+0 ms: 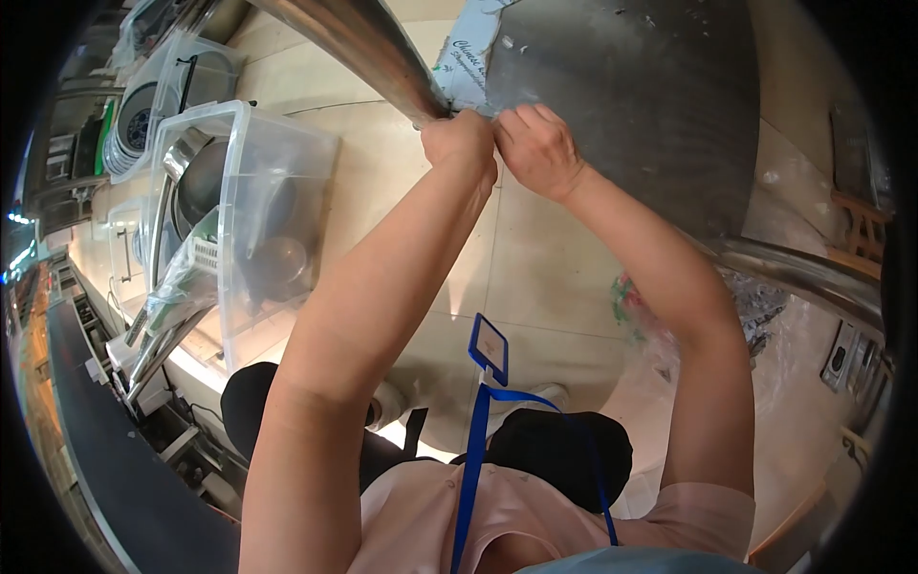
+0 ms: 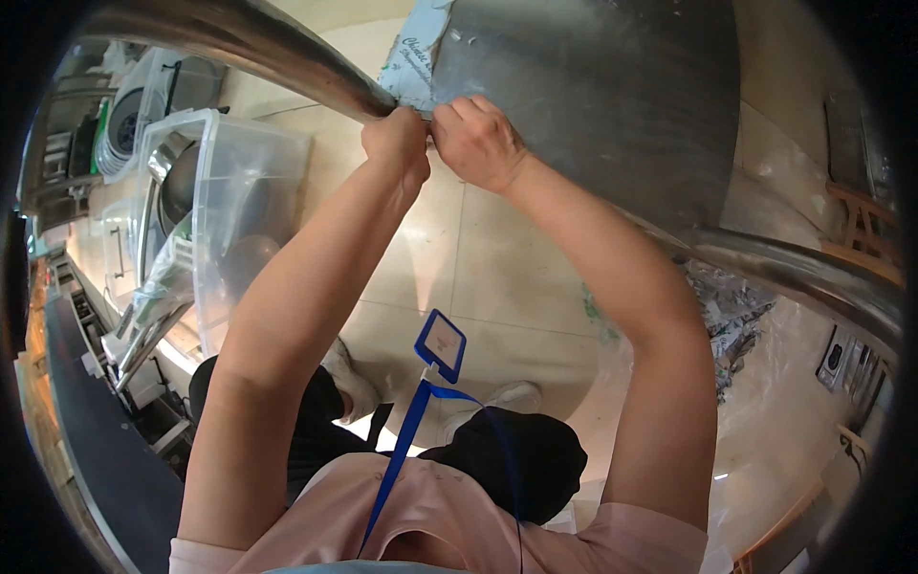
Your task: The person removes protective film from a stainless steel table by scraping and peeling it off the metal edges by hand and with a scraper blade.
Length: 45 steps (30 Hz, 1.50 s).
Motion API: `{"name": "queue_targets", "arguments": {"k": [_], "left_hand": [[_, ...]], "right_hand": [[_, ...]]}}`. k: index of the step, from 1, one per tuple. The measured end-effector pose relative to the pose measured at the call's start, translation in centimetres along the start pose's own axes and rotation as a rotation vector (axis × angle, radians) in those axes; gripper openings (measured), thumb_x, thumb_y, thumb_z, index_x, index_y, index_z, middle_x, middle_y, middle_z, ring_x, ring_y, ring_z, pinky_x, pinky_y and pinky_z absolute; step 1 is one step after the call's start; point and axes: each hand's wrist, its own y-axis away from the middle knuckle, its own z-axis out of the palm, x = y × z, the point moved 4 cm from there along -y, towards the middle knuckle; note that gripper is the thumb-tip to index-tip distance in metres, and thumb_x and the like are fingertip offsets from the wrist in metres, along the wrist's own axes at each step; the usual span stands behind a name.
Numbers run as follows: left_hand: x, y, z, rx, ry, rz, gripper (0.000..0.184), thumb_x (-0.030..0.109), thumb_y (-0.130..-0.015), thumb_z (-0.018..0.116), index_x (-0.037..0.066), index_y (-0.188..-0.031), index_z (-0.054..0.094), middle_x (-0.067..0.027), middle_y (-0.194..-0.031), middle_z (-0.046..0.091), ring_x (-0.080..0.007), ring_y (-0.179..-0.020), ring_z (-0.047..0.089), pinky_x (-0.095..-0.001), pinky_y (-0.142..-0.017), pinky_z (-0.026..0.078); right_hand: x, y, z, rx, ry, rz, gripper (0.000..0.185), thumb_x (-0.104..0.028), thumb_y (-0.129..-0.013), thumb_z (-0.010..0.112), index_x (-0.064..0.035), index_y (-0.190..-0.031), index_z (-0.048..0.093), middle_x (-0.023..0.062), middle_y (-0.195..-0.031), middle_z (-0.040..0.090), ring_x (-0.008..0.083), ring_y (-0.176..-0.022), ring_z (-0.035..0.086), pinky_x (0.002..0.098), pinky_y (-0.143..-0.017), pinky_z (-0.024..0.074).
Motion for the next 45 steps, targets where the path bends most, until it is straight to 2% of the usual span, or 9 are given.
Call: {"name": "queue_targets", "arguments": {"k": [7,13,19,22,26,34,40,44,45], "left_hand": [[0.7,1.3,-0.1,0.028,0.052,-0.027,0.041,0.003,-0.067,0.048,-0.014,-0.105,0.047,-0.0187,-0.094,0.056,-0.0232,-0.078,0.057,-0.0313,-0.063,0.047],[-0.4,0.8,-0.3,-0.074,0.212,0.078,0.026,-0.002,-0.070,0.045,-0.013,-0.093,0.050,-0.0189,-0.088,0.057,-0.0226,-0.069,0.057,-0.0313,-0.059,0.047],[-0.9,0.7,-0.2,-0.053,0.291,-0.031,0.018,-0.004,-0.069,0.049,-0.014,-0.084,0.052,-0.0180,-0.079,0.058,-0.0209,-0.062,0.058,-0.0325,-0.052,0.047],[-0.1,1.7,-0.6,0.061,0.168,-0.180,0.022,-0.002,-0.068,0.052,-0.015,-0.085,0.052,-0.0191,-0.080,0.059,-0.0226,-0.067,0.060,-0.0335,-0.052,0.047],[0.1,1.8,-0.5,0.037,0.143,-0.215,0.028,0.001,-0.066,0.055,-0.014,-0.089,0.054,-0.0208,-0.087,0.059,-0.0260,-0.072,0.061,-0.0327,-0.058,0.048],[-0.2,0.6,0.1,0.097,-0.085,-0.113,0.023,0.005,-0.068,0.050,-0.011,-0.082,0.058,-0.0188,-0.077,0.061,-0.0254,-0.070,0.061,-0.0315,-0.061,0.047],[-3.6,1.8,-2.9,-0.007,0.458,-0.019,0.010,0.003,-0.073,0.051,-0.007,-0.074,0.056,-0.0116,-0.067,0.057,-0.0166,-0.053,0.053,-0.0268,-0.047,0.041],[-5.1,1.9,-6.8,0.061,0.722,-0.125,0.006,0.004,-0.078,0.051,-0.002,-0.076,0.051,-0.0073,-0.063,0.054,-0.0104,-0.049,0.048,-0.0185,-0.039,0.037],[-5.2,2.1,-7.3,0.062,0.746,-0.148,0.006,0.006,-0.080,0.050,0.001,-0.076,0.049,-0.0061,-0.063,0.053,-0.0088,-0.048,0.046,-0.0163,-0.038,0.035]], "right_hand": [[0.1,0.1,0.4,-0.035,0.078,-0.040,0.013,-0.005,-0.065,0.054,-0.0088,-0.055,0.047,0.0034,-0.065,0.042,0.0181,-0.061,0.045,0.0293,-0.055,0.0380],[0.0,0.0,0.2,-0.065,0.042,0.031,0.005,-0.007,-0.066,0.055,-0.0082,-0.062,0.051,0.0039,-0.067,0.046,0.0194,-0.066,0.048,0.0303,-0.058,0.0401],[0.8,-0.3,0.2,-0.150,-0.080,0.125,0.006,-0.007,-0.065,0.057,-0.0093,-0.070,0.053,0.0039,-0.070,0.047,0.0227,-0.069,0.049,0.0335,-0.062,0.0417],[0.9,-0.2,0.6,-0.191,-0.061,0.124,0.008,-0.006,-0.065,0.058,-0.0094,-0.071,0.054,0.0034,-0.072,0.048,0.0224,-0.071,0.049,0.0331,-0.061,0.0410],[1.1,-0.6,0.5,-0.237,-0.090,0.178,0.008,-0.005,-0.066,0.058,-0.0092,-0.072,0.055,0.0043,-0.074,0.049,0.0233,-0.073,0.049,0.0340,-0.063,0.0397],[1.3,-0.8,0.6,-0.196,-0.146,0.150,0.007,-0.007,-0.068,0.058,-0.0072,-0.075,0.056,0.0074,-0.074,0.050,0.0259,-0.073,0.049,0.0368,-0.064,0.0393],[2.4,-0.2,1.4,-0.156,-0.259,0.315,0.009,-0.013,-0.072,0.058,-0.0054,-0.077,0.057,0.0107,-0.077,0.052,0.0300,-0.075,0.050,0.0388,-0.067,0.0409],[3.0,-1.6,2.5,-0.380,-0.372,0.528,0.019,-0.017,-0.073,0.060,-0.0032,-0.085,0.059,0.0100,-0.082,0.054,0.0295,-0.081,0.052,0.0371,-0.072,0.0423],[2.7,-2.2,3.0,-0.355,-0.363,0.471,0.021,-0.018,-0.073,0.061,-0.0037,-0.088,0.059,0.0100,-0.086,0.054,0.0290,-0.084,0.052,0.0371,-0.074,0.0427]]}}
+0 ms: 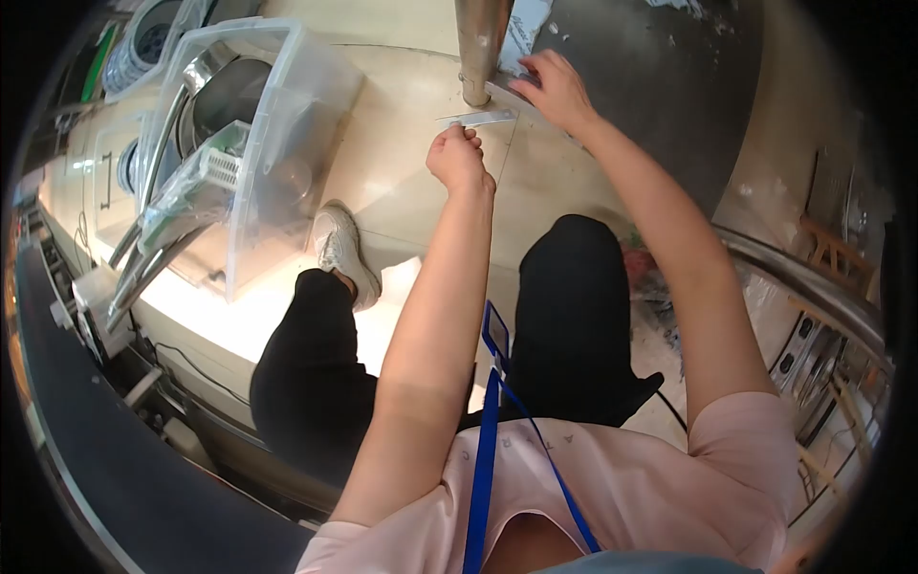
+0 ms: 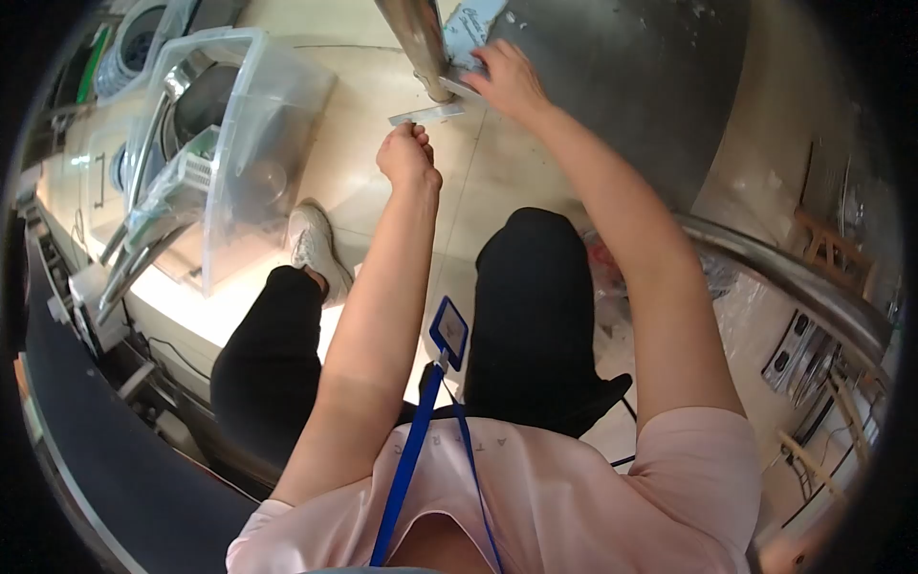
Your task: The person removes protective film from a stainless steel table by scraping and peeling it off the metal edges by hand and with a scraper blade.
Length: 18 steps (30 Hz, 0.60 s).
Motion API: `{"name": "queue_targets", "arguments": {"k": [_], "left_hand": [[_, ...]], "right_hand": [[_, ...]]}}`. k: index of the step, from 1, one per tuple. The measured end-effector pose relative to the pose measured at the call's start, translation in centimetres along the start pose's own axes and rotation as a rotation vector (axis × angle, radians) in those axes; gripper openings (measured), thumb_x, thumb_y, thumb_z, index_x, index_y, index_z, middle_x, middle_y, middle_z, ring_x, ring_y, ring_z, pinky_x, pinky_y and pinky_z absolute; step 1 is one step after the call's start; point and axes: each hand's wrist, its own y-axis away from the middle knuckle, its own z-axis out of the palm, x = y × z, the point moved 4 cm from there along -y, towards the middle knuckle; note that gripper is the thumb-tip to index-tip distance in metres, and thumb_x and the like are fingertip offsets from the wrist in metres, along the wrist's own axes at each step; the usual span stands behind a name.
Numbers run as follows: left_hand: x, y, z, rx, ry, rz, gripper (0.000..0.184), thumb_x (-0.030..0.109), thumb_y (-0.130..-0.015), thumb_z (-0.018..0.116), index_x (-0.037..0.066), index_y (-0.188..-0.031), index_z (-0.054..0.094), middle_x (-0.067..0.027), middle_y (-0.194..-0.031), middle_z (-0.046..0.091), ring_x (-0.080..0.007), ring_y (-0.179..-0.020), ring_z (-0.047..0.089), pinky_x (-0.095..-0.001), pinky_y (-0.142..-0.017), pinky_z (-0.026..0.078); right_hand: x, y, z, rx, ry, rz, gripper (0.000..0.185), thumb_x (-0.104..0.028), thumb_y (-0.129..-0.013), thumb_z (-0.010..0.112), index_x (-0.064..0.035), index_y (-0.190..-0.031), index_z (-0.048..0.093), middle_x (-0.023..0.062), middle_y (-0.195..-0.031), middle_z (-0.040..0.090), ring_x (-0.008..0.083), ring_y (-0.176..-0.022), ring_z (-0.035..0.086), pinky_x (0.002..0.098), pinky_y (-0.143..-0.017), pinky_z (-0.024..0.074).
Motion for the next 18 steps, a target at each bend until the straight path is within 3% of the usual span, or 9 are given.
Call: {"name": "queue_targets", "arguments": {"k": [4,7,10,13,16,18], "left_hand": [[-0.4,-0.5,-0.4,-0.011,-0.053,0.008,0.008,0.009,-0.081,0.050,0.003,-0.076,0.048,-0.0040,-0.064,0.052,-0.0083,-0.049,0.045,-0.0172,-0.041,0.035],[-0.5,0.1,0.7,-0.142,-0.106,0.048,0.010,0.010,-0.081,0.051,0.004,-0.074,0.048,-0.0032,-0.063,0.052,-0.0081,-0.050,0.045,-0.0179,-0.044,0.036],[-1.0,0.7,1.9,-0.241,-0.108,0.043,0.012,0.011,-0.083,0.051,0.003,-0.074,0.050,-0.0033,-0.063,0.052,-0.0083,-0.050,0.045,-0.0199,-0.046,0.036],[-2.4,1.6,3.2,-0.334,-0.103,0.055,0.013,0.012,-0.083,0.052,0.001,-0.076,0.051,-0.0033,-0.064,0.053,-0.0079,-0.053,0.046,-0.0193,-0.049,0.038],[-3.0,2.0,3.5,-0.359,-0.091,0.066,0.014,0.013,-0.083,0.054,0.001,-0.077,0.052,-0.0031,-0.066,0.053,-0.0078,-0.057,0.046,-0.0199,-0.052,0.038],[-2.8,1.7,3.4,-0.361,-0.141,0.096,0.014,0.013,-0.083,0.054,0.000,-0.077,0.052,-0.0033,-0.068,0.053,-0.0078,-0.059,0.045,-0.0203,-0.054,0.038]], "right_hand": [[-1.6,-2.1,1.9,-0.133,0.206,0.012,0.017,-0.017,-0.075,0.057,-0.0031,-0.085,0.059,0.0114,-0.090,0.055,0.0312,-0.086,0.052,0.0391,-0.076,0.0431],[-1.3,-2.7,2.4,-0.285,0.273,0.088,0.016,-0.018,-0.076,0.056,-0.0032,-0.081,0.059,0.0125,-0.088,0.057,0.0320,-0.084,0.054,0.0396,-0.074,0.0437],[-1.0,-3.3,2.5,-0.407,0.268,0.183,0.018,-0.020,-0.076,0.055,-0.0027,-0.079,0.060,0.0130,-0.086,0.058,0.0314,-0.082,0.055,0.0392,-0.072,0.0442],[-2.5,-3.4,1.2,-0.429,0.143,0.297,0.018,-0.019,-0.081,0.049,-0.0061,-0.089,0.058,0.0139,-0.092,0.057,0.0310,-0.082,0.055,0.0382,-0.069,0.0441],[-0.9,-4.2,1.6,-0.468,0.198,0.211,0.030,-0.024,-0.079,0.050,0.0033,-0.085,0.060,0.0246,-0.077,0.058,0.0379,-0.078,0.057,0.0421,-0.070,0.0449],[-0.8,-4.4,1.2,-0.463,0.178,0.201,0.028,-0.022,-0.078,0.050,0.0030,-0.085,0.059,0.0259,-0.079,0.057,0.0379,-0.080,0.057,0.0425,-0.070,0.0442]]}}
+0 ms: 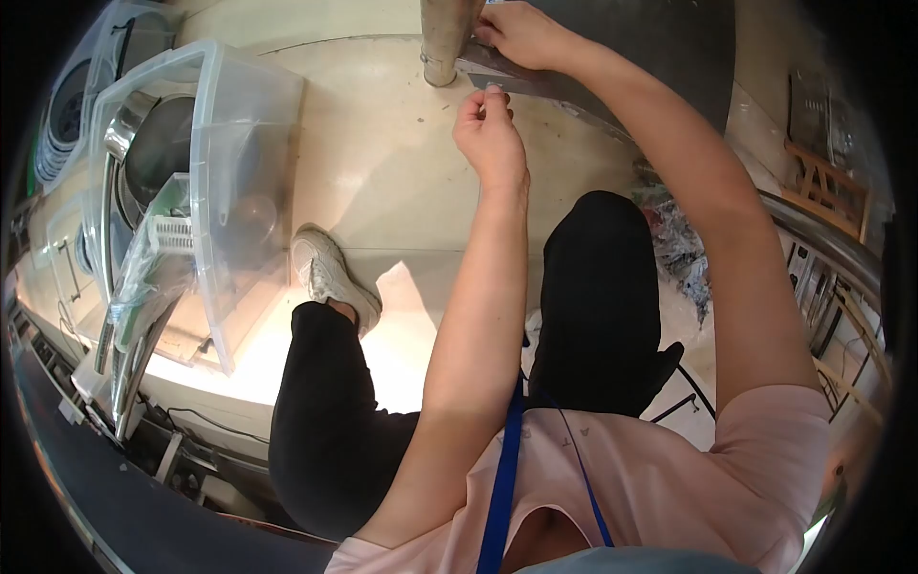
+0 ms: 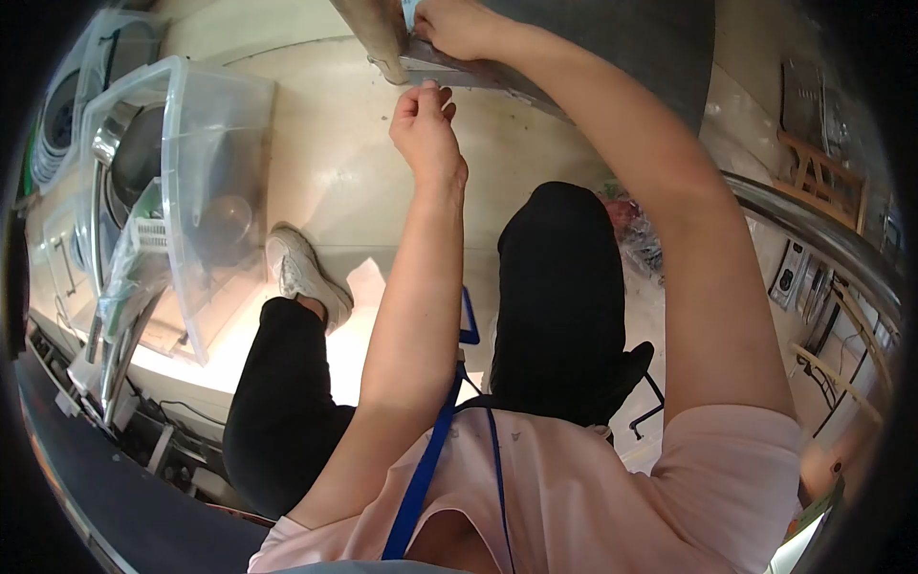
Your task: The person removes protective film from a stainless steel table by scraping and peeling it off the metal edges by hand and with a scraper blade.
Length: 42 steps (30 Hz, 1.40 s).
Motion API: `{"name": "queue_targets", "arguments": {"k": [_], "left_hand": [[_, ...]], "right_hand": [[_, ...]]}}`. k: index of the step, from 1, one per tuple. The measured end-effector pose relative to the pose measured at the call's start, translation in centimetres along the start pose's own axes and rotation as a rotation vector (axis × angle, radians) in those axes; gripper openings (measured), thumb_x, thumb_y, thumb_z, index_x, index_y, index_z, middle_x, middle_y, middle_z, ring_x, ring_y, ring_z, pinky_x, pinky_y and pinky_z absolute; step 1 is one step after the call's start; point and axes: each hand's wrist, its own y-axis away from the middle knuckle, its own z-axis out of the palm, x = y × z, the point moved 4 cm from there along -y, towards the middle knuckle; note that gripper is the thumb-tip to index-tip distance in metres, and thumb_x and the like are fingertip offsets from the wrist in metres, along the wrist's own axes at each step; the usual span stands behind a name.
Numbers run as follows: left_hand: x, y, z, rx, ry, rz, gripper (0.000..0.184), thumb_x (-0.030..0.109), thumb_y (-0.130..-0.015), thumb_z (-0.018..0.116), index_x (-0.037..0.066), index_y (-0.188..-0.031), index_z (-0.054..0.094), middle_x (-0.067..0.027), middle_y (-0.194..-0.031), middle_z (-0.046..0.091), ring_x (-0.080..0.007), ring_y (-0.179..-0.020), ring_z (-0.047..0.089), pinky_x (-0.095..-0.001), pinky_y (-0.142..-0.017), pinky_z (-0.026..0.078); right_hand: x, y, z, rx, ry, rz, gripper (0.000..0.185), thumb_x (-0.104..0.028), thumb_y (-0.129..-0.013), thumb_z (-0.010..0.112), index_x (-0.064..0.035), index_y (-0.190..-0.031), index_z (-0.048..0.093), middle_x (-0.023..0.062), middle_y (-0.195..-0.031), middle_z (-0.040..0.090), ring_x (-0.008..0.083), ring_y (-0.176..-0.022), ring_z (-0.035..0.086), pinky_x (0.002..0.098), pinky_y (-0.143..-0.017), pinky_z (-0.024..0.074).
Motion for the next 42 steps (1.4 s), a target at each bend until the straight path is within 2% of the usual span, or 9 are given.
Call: {"name": "queue_targets", "arguments": {"k": [11,17,20,27,30,33,36,39,42], "left_hand": [[0.7,-0.2,-1.2,-0.009,-0.036,-0.024,0.012,0.012,-0.083,0.052,0.001,-0.079,0.052,-0.0051,-0.077,0.055,-0.0147,-0.075,0.055,-0.0257,-0.063,0.043],[0.7,-0.1,-1.1,-0.001,-0.007,-0.018,0.015,0.013,-0.083,0.052,0.001,-0.074,0.051,-0.0050,-0.070,0.055,-0.0097,-0.061,0.046,-0.0227,-0.057,0.039],[1.0,-0.1,-1.1,-0.020,-0.028,-0.034,0.012,0.012,-0.083,0.052,0.002,-0.076,0.051,-0.0045,-0.074,0.055,-0.0118,-0.068,0.051,-0.0237,-0.060,0.041],[1.4,-0.1,-0.8,-0.002,-0.033,-0.027,0.015,0.013,-0.083,0.052,0.000,-0.074,0.051,-0.0054,-0.070,0.055,-0.0099,-0.062,0.047,-0.0226,-0.057,0.040],[1.2,-0.3,-1.0,-0.003,-0.031,-0.028,0.016,0.013,-0.083,0.052,0.000,-0.074,0.051,-0.0056,-0.071,0.056,-0.0104,-0.064,0.049,-0.0231,-0.058,0.040],[1.2,-0.3,-1.1,0.006,-0.042,-0.036,0.016,0.013,-0.083,0.051,0.000,-0.074,0.051,-0.0057,-0.071,0.056,-0.0108,-0.065,0.050,-0.0234,-0.059,0.041],[1.0,-0.3,-1.0,0.001,-0.029,-0.046,0.015,0.012,-0.083,0.051,0.000,-0.074,0.051,-0.0059,-0.071,0.056,-0.0108,-0.065,0.050,-0.0233,-0.059,0.041],[1.0,-0.4,-0.8,-0.003,-0.034,-0.047,0.015,0.012,-0.083,0.051,0.000,-0.074,0.051,-0.0060,-0.071,0.056,-0.0108,-0.065,0.050,-0.0232,-0.059,0.041],[1.0,-0.3,-0.7,-0.020,-0.041,-0.052,0.015,0.012,-0.083,0.051,0.000,-0.074,0.051,-0.0057,-0.071,0.056,-0.0108,-0.066,0.050,-0.0232,-0.060,0.041]], "right_hand": [[0.5,-1.3,0.1,-0.045,0.108,-0.085,0.019,-0.018,-0.073,0.052,-0.0015,-0.076,0.061,0.0208,-0.075,0.059,0.0350,-0.074,0.058,0.0402,-0.066,0.0449],[1.2,-0.7,-0.9,-0.105,-0.362,0.106,0.015,-0.015,-0.073,0.055,-0.0013,-0.071,0.060,0.0188,-0.070,0.059,0.0293,-0.069,0.060,0.0369,-0.064,0.0456],[0.6,-0.5,-1.1,0.021,-0.081,-0.151,0.014,-0.014,-0.071,0.056,-0.0005,-0.073,0.059,0.0187,-0.071,0.059,0.0295,-0.070,0.059,0.0374,-0.063,0.0455],[0.4,-1.8,-1.2,-0.134,-0.017,-0.190,0.011,-0.009,-0.069,0.057,-0.0018,-0.077,0.060,0.0157,-0.069,0.060,0.0258,-0.064,0.058,0.0357,-0.061,0.0453],[0.7,-1.7,-1.8,-0.259,-0.156,0.008,0.009,-0.009,-0.069,0.058,-0.0020,-0.075,0.060,0.0122,-0.065,0.059,0.0201,-0.060,0.056,0.0334,-0.058,0.0447],[1.4,-2.1,-2.0,-0.153,-0.205,0.034,0.010,-0.011,-0.070,0.060,-0.0025,-0.075,0.061,0.0100,-0.064,0.059,0.0163,-0.060,0.055,0.0319,-0.057,0.0443],[-1.2,-0.7,-3.4,-0.289,-0.226,0.119,0.014,-0.014,-0.070,0.062,-0.0011,-0.076,0.060,0.0116,-0.066,0.059,0.0193,-0.062,0.056,0.0327,-0.059,0.0445],[-0.7,-1.2,-2.1,-0.187,0.014,-0.224,0.016,-0.014,-0.070,0.062,-0.0011,-0.078,0.060,0.0124,-0.066,0.059,0.0223,-0.063,0.056,0.0333,-0.059,0.0447],[0.8,-2.3,-0.9,-0.145,0.012,-0.222,0.017,-0.015,-0.070,0.062,-0.0007,-0.079,0.058,0.0150,-0.071,0.060,0.0265,-0.065,0.057,0.0350,-0.059,0.0447]]}}
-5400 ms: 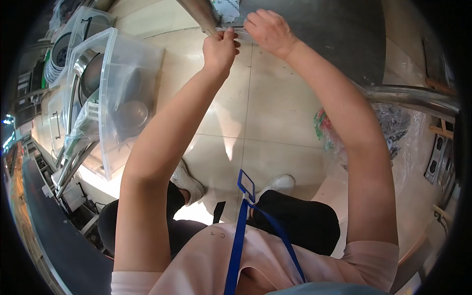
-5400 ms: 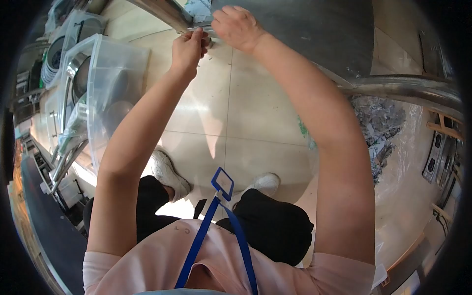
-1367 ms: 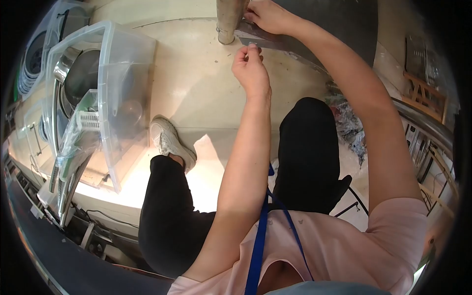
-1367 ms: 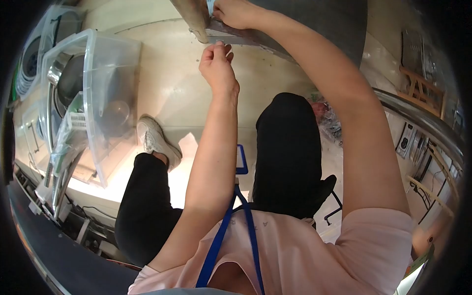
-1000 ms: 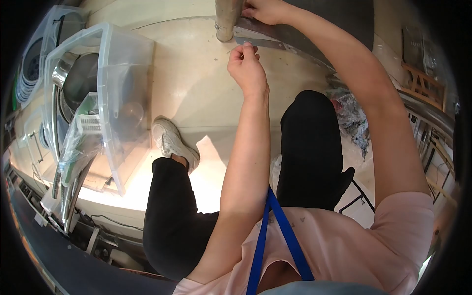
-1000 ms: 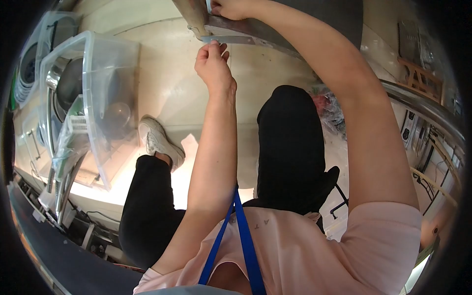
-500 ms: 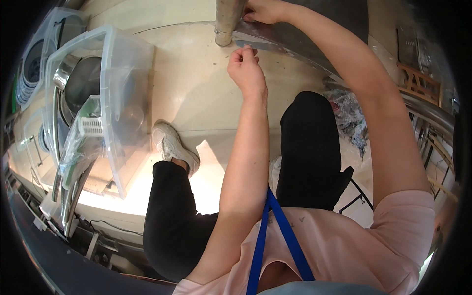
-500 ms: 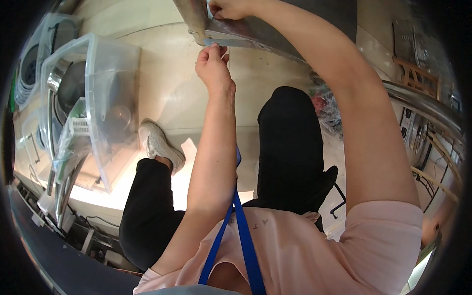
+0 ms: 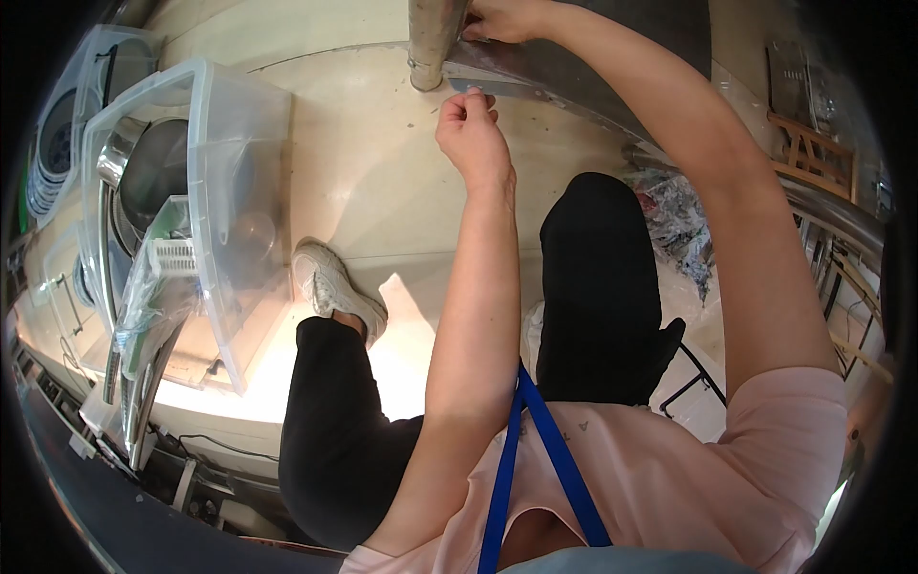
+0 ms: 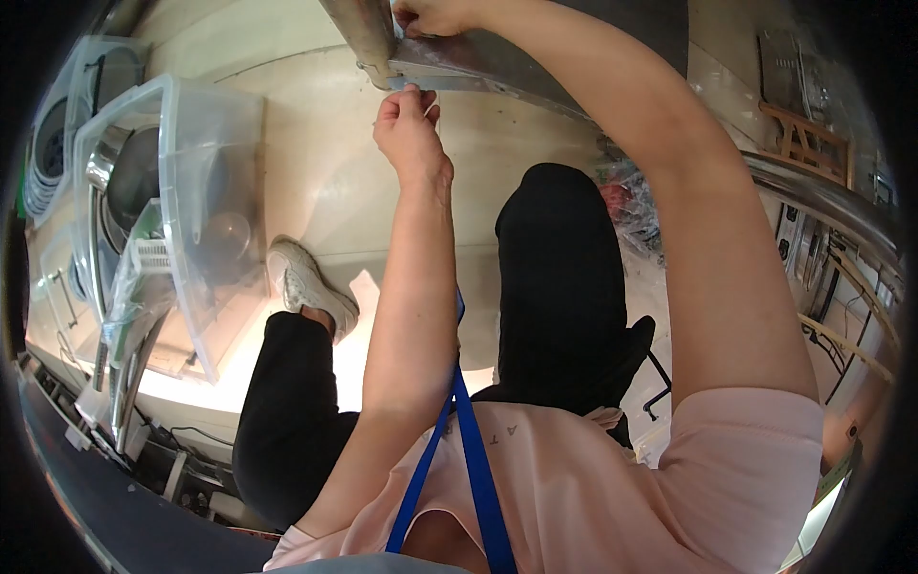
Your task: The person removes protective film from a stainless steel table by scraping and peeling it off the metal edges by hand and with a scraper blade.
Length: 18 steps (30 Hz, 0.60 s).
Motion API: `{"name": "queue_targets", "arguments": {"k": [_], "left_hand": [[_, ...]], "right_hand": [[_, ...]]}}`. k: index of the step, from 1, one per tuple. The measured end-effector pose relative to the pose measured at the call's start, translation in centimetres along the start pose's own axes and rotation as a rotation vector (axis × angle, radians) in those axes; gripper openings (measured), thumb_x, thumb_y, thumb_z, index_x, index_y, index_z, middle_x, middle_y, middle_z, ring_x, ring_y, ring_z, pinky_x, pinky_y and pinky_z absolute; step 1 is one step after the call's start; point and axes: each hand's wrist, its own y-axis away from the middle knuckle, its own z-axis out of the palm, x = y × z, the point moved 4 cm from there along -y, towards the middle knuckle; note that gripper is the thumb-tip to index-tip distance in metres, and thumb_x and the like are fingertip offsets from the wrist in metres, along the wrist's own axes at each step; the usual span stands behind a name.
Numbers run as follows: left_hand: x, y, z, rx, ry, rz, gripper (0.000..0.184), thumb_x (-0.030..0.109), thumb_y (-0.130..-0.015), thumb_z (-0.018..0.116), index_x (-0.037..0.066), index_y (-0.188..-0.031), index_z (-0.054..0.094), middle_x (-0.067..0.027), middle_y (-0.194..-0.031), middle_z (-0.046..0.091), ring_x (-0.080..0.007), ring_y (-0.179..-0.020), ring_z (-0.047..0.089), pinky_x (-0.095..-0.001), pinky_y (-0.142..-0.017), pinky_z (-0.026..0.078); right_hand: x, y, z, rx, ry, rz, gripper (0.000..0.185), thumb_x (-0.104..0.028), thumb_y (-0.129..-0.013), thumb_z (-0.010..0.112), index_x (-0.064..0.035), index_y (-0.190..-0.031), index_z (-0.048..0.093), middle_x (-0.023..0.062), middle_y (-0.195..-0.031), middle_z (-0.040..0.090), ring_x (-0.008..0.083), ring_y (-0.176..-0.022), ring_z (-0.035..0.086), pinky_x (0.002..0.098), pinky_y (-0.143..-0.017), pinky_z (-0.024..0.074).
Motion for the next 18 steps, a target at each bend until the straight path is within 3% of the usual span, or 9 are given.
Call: {"name": "queue_targets", "arguments": {"k": [4,8,11,14,18], "left_hand": [[0.3,0.0,0.6,-0.034,0.033,-0.013,0.014,0.012,-0.084,0.051,0.000,-0.077,0.051,-0.0062,-0.072,0.056,-0.0118,-0.066,0.053,-0.0227,-0.058,0.043],[0.9,-0.2,2.6,-0.089,0.099,-0.094,0.012,0.011,-0.084,0.050,-0.002,-0.082,0.050,-0.0093,-0.075,0.058,-0.0146,-0.064,0.057,-0.0238,-0.056,0.046],[0.9,-1.2,4.4,-0.077,0.118,-0.117,0.011,0.007,-0.083,0.047,-0.004,-0.084,0.048,-0.0121,-0.073,0.058,-0.0157,-0.057,0.058,-0.0235,-0.049,0.046],[0.6,-2.0,5.1,-0.011,0.081,-0.152,0.009,0.003,-0.082,0.046,-0.005,-0.085,0.047,-0.0122,-0.071,0.058,-0.0155,-0.054,0.057,-0.0232,-0.046,0.045],[-0.2,-2.7,4.5,0.069,0.011,-0.177,0.008,0.001,-0.081,0.046,-0.006,-0.085,0.047,-0.0118,-0.068,0.057,-0.0151,-0.050,0.055,-0.0231,-0.044,0.043]], "right_hand": [[0.5,0.3,-0.1,-0.046,-0.133,0.097,0.020,-0.017,-0.071,0.061,0.0001,-0.080,0.059,0.0170,-0.073,0.060,0.0289,-0.067,0.058,0.0364,-0.061,0.0454],[-1.0,4.3,-2.7,0.285,-0.044,0.045,0.023,-0.021,-0.075,0.057,-0.0018,-0.087,0.062,0.0206,-0.082,0.061,0.0312,-0.075,0.060,0.0354,-0.066,0.0473],[-1.1,8.5,-1.4,0.362,0.100,-0.060,0.019,-0.017,-0.080,0.052,-0.0042,-0.092,0.058,0.0121,-0.090,0.057,0.0296,-0.080,0.055,0.0354,-0.070,0.0449],[-0.8,10.8,0.4,0.536,0.130,-0.149,0.020,-0.013,-0.077,0.057,-0.0029,-0.094,0.059,0.0094,-0.088,0.057,0.0268,-0.080,0.055,0.0333,-0.072,0.0451],[-1.4,11.0,1.7,0.578,0.250,-0.161,0.022,-0.009,-0.073,0.060,-0.0046,-0.094,0.060,0.0073,-0.089,0.057,0.0243,-0.084,0.053,0.0316,-0.072,0.0450]]}}
